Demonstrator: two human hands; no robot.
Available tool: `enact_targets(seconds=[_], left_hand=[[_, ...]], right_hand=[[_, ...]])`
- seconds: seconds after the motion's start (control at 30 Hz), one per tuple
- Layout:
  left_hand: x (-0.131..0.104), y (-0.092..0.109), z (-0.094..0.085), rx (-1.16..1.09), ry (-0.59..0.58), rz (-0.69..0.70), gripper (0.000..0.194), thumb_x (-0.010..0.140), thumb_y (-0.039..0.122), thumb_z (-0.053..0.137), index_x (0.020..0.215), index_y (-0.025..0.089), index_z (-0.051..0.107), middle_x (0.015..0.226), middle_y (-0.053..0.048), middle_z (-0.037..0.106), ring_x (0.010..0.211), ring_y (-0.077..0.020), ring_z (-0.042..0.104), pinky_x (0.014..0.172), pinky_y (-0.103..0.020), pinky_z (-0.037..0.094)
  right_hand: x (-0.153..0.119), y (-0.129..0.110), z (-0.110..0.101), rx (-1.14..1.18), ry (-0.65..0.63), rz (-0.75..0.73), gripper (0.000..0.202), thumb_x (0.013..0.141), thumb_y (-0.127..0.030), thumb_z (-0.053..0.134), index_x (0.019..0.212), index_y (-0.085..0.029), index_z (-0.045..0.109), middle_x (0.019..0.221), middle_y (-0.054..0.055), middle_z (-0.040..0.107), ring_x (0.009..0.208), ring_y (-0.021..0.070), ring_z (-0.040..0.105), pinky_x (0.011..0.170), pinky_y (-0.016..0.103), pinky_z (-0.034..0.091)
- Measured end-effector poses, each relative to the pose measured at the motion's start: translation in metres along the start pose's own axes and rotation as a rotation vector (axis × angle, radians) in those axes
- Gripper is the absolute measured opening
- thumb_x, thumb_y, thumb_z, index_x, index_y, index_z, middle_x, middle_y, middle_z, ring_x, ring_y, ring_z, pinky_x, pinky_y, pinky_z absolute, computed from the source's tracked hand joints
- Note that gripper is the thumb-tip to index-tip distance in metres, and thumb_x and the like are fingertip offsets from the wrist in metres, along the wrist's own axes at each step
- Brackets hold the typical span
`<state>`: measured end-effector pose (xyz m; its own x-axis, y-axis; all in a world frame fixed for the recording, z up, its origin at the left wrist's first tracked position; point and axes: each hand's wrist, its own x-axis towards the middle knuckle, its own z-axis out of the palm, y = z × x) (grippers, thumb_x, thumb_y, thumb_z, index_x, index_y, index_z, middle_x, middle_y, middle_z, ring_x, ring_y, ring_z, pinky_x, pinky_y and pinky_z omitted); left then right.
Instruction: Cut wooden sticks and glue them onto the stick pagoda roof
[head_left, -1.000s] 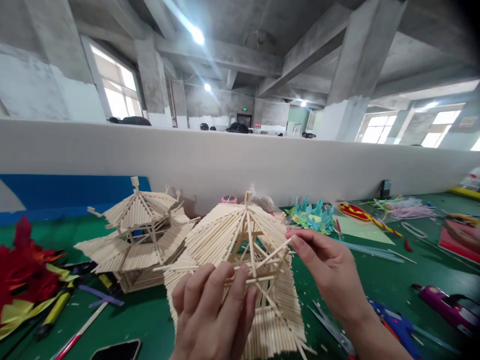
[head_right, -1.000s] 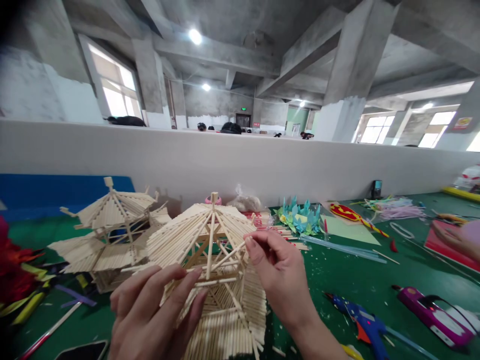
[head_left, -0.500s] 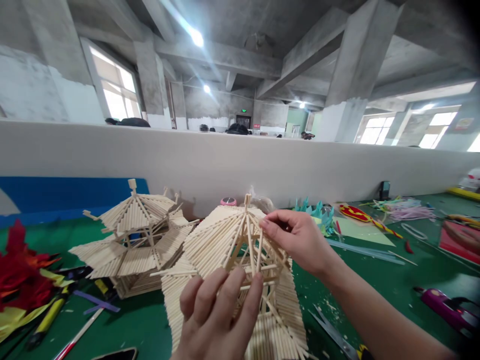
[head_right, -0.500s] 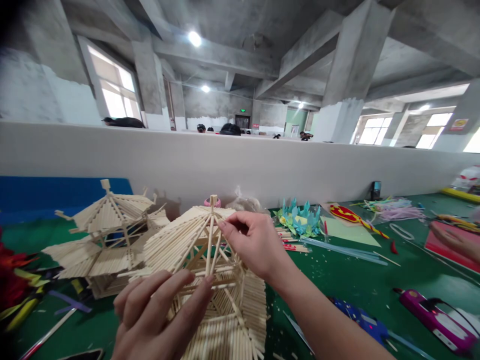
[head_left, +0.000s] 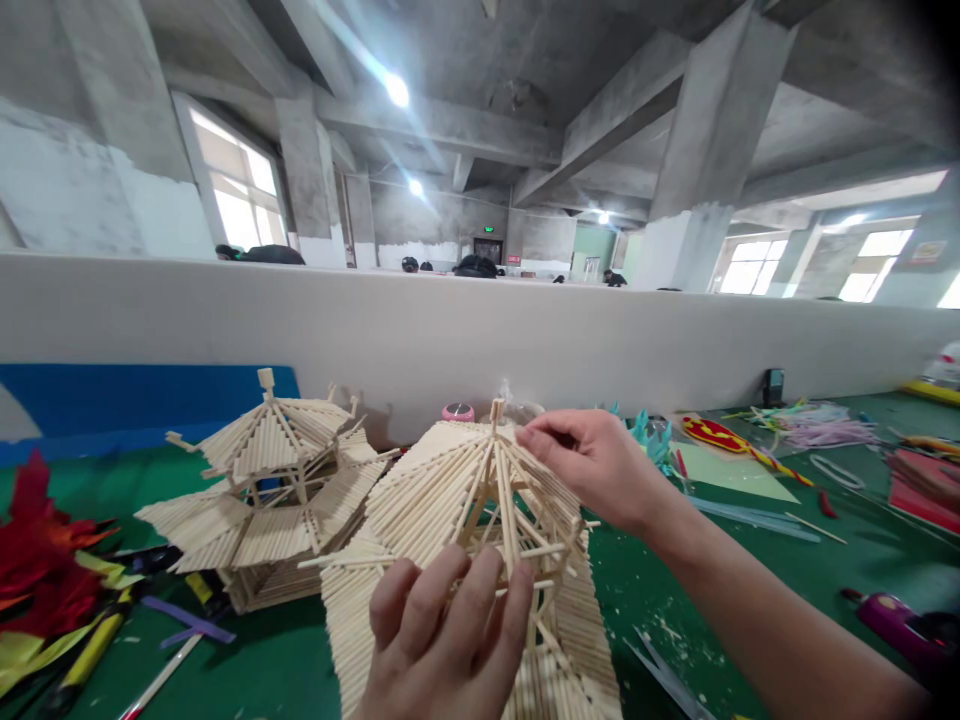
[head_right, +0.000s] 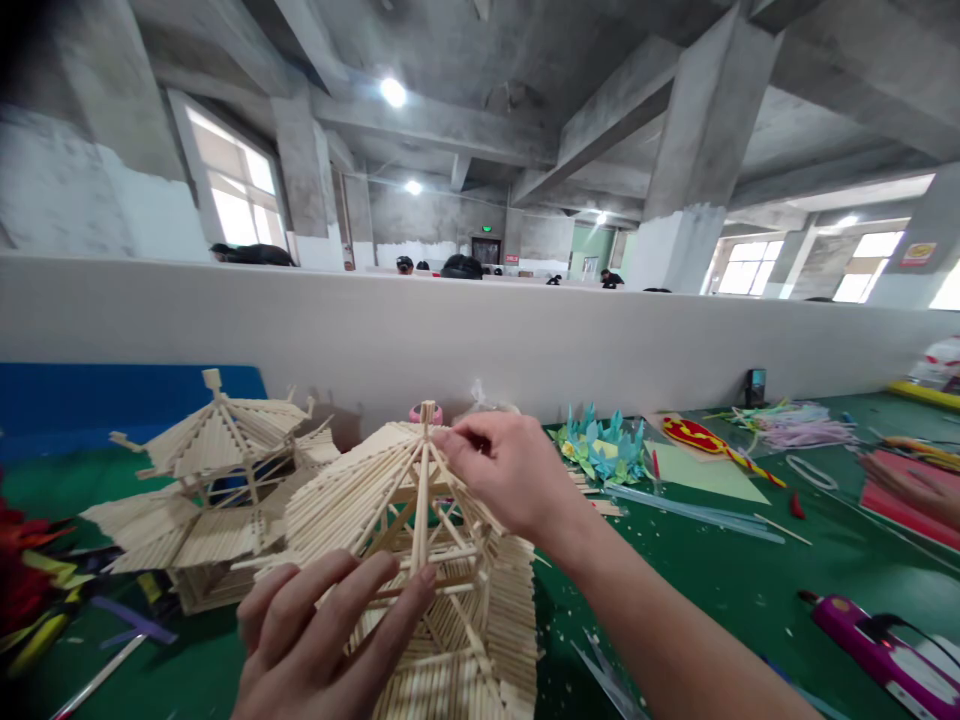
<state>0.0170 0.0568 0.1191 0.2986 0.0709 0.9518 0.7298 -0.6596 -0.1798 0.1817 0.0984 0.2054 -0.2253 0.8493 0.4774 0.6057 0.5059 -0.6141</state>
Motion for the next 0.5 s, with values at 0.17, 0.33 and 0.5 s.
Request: enact_targets(seconds=[0.17, 0.33, 0.5], left_hand=[[-0.002, -0.002, -0.001, -0.002, -0.067, 0.010, 0.017, 0.079, 0.013, 0.052, 0.085, 0.018, 0.067, 0.080, -0.006, 0.064, 0.084, -0.0209, 0.047, 0.080, -0.038, 0.025], [-0.002, -0.001, -0.004, -0.036, -0.110, -0.007, 0.028, 0.085, 0.015, 0.039, 0.087, 0.018, 0.067, 0.080, -0.007, 0.065, 0.085, -0.0223, 0.048, 0.080, -0.040, 0.026], [0.000, -0.004, -0.009, -0.045, -0.214, 0.044, 0.025, 0.084, 0.014, 0.045, 0.097, 0.018, 0.065, 0.092, -0.008, 0.065, 0.093, -0.0234, 0.048, 0.081, -0.037, 0.028]], right_hand=[[-0.041, 0.042, -0.028, -0.115, 0.278, 0.187, 0.028, 0.080, -0.044, 0.048, 0.076, -0.019, 0.063, 0.071, 0.001, 0.063, 0.065, 0.0150, 0.055, 0.056, 0.024, 0.042], [-0.149, 0.142, -0.055, -0.379, 0.444, 0.575, 0.035, 0.076, -0.052, 0.047, 0.089, -0.021, 0.060, 0.088, 0.005, 0.067, 0.080, 0.0214, 0.062, 0.064, 0.027, 0.048], [-0.269, 0.202, -0.065, -0.553, 0.420, 0.777, 0.044, 0.069, -0.049, 0.050, 0.093, -0.013, 0.056, 0.082, 0.013, 0.066, 0.075, 0.0267, 0.064, 0.064, 0.035, 0.051]])
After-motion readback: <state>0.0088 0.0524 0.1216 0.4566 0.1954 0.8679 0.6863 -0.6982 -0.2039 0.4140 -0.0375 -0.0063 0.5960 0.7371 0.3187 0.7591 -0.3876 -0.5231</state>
